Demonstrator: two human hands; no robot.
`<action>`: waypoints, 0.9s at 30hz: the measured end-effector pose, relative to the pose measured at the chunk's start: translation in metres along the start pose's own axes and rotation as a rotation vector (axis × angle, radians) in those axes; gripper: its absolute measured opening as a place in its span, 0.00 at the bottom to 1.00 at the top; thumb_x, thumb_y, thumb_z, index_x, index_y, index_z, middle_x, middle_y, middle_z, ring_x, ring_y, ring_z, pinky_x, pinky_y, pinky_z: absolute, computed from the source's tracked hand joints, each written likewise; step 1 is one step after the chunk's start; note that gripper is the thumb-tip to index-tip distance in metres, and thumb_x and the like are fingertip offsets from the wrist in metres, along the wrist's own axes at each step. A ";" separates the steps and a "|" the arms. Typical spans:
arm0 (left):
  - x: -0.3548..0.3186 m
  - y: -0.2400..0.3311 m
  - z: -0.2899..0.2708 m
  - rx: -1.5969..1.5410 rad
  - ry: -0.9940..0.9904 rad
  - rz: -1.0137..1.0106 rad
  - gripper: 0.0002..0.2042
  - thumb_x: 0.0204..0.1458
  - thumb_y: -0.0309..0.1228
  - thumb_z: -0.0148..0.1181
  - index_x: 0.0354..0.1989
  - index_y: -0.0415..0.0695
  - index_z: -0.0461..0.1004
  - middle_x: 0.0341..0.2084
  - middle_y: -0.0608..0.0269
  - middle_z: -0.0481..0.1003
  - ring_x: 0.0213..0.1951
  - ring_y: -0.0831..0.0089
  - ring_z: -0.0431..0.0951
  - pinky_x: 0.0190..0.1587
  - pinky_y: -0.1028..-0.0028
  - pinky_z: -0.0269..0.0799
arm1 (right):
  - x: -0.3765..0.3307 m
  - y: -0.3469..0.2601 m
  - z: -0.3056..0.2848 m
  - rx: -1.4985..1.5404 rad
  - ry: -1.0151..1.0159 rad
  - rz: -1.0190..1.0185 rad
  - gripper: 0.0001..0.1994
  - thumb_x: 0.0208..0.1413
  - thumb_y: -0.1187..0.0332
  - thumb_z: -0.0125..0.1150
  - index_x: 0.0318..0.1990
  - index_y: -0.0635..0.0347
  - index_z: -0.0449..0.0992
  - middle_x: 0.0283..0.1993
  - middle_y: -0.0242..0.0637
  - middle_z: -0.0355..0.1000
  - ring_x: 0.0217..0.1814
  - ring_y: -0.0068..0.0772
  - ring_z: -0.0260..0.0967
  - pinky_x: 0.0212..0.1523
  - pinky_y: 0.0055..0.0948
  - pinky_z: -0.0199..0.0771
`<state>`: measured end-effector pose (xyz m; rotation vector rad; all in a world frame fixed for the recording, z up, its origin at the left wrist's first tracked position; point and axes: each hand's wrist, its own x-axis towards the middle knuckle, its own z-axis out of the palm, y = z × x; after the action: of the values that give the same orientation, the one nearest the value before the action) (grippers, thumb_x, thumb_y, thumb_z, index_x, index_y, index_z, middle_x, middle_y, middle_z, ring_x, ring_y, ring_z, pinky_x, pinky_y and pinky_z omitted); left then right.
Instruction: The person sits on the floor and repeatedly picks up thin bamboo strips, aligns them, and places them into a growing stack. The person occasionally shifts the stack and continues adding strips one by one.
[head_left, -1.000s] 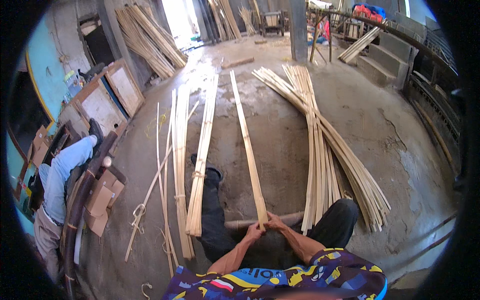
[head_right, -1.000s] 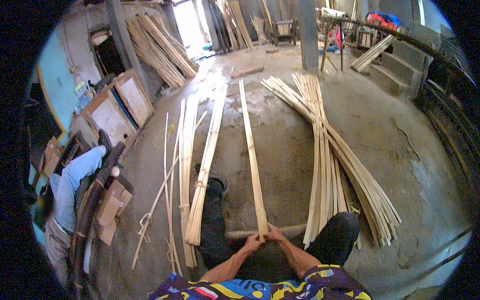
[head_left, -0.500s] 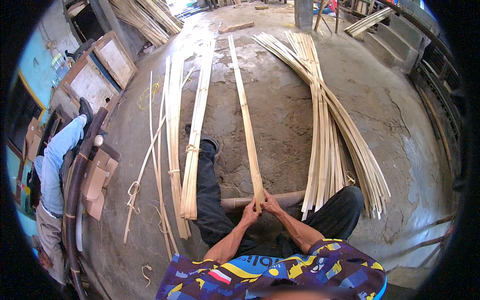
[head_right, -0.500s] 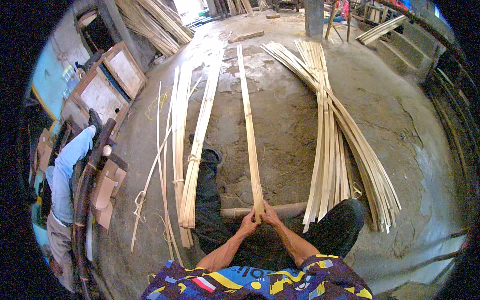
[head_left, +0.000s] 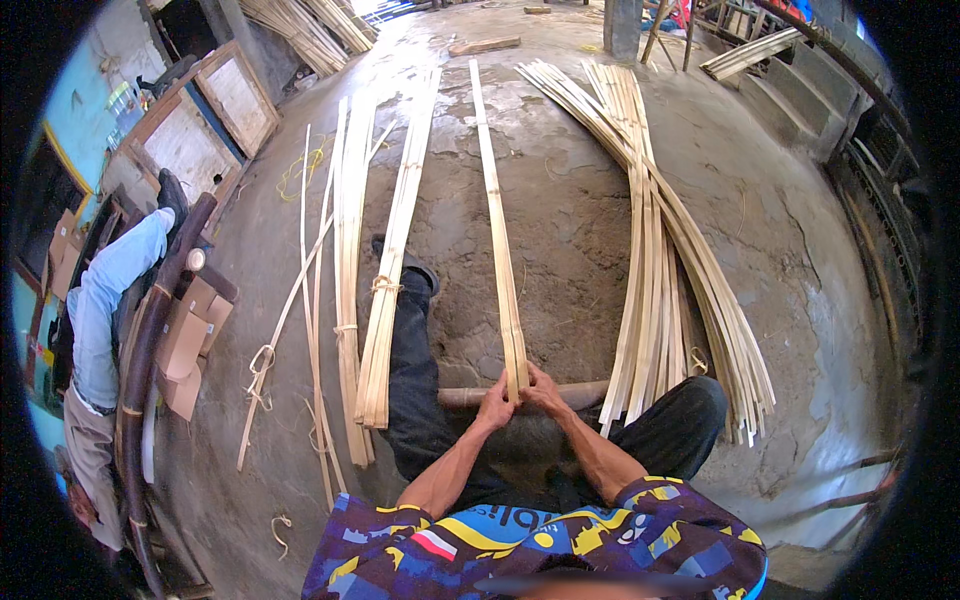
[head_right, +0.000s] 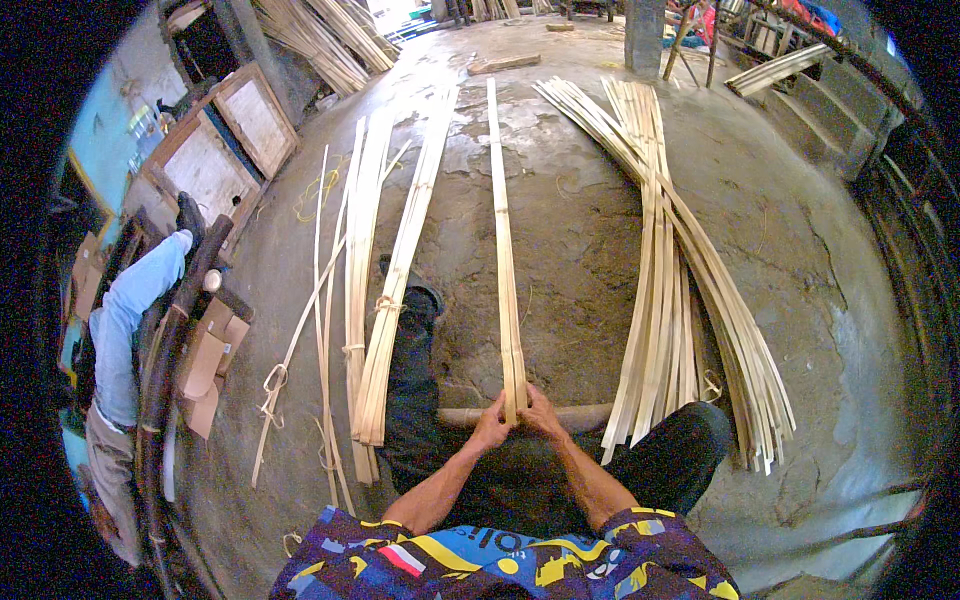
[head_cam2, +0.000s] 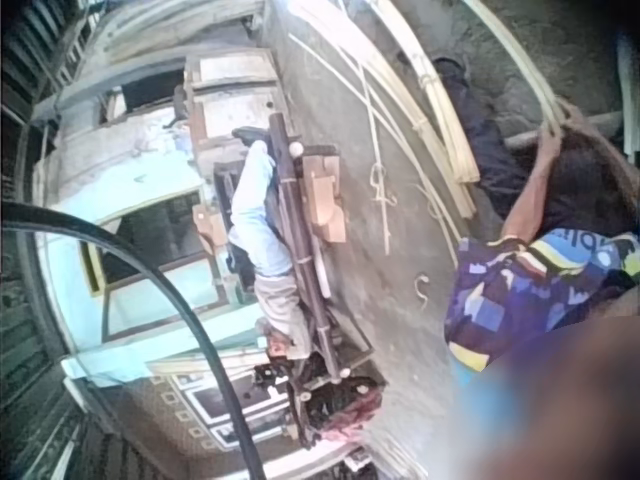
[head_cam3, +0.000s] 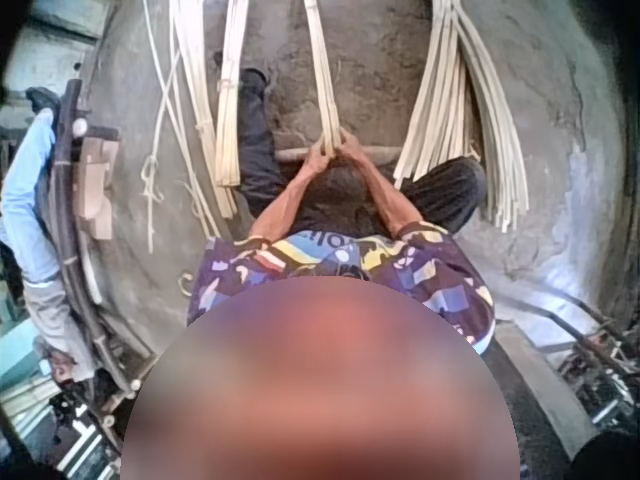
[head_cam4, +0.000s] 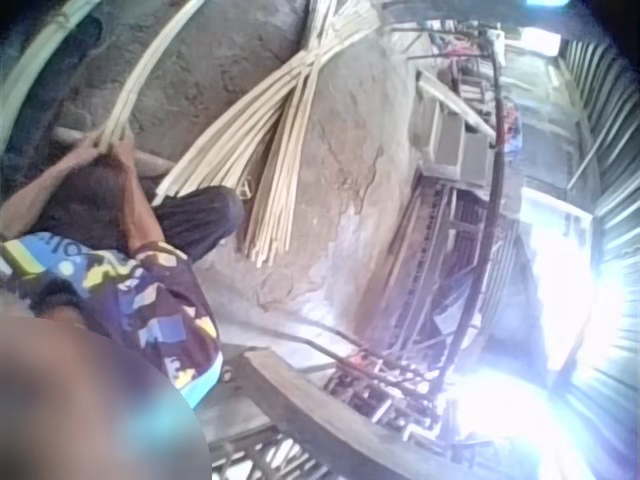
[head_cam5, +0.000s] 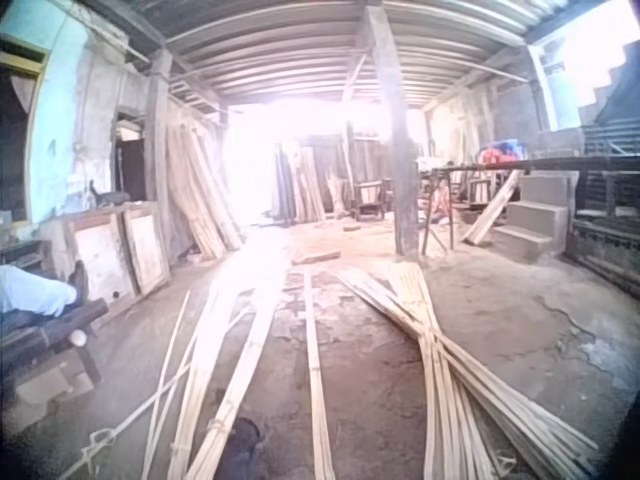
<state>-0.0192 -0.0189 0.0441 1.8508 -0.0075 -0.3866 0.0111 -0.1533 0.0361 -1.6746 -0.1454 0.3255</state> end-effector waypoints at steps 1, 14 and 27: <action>-0.003 -0.003 0.003 0.057 0.006 0.017 0.34 0.40 0.21 0.52 0.57 0.42 0.44 0.36 0.54 0.69 0.38 0.70 0.70 0.36 0.73 0.66 | -0.003 0.002 0.001 0.011 -0.014 -0.012 0.27 0.35 0.71 0.56 0.49 0.57 0.60 0.37 0.35 0.67 0.37 0.27 0.65 0.37 0.26 0.66; -0.016 -0.029 0.004 0.195 -0.076 -0.113 0.42 0.36 0.26 0.58 0.59 0.45 0.37 0.44 0.46 0.65 0.46 0.60 0.67 0.44 0.72 0.63 | -0.013 0.060 0.008 -0.215 -0.130 0.116 0.30 0.35 0.65 0.59 0.50 0.57 0.56 0.41 0.41 0.65 0.40 0.32 0.63 0.37 0.28 0.64; -0.021 -0.044 0.013 0.286 -0.024 -0.024 0.37 0.36 0.25 0.56 0.58 0.48 0.44 0.27 0.53 0.72 0.30 0.64 0.72 0.32 0.71 0.66 | -0.031 0.020 0.004 -0.208 -0.081 0.173 0.30 0.37 0.65 0.56 0.52 0.55 0.54 0.39 0.47 0.66 0.39 0.43 0.66 0.33 0.34 0.66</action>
<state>-0.0504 -0.0127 0.0055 2.1295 -0.0595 -0.4420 -0.0211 -0.1609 0.0199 -1.8859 -0.0970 0.5235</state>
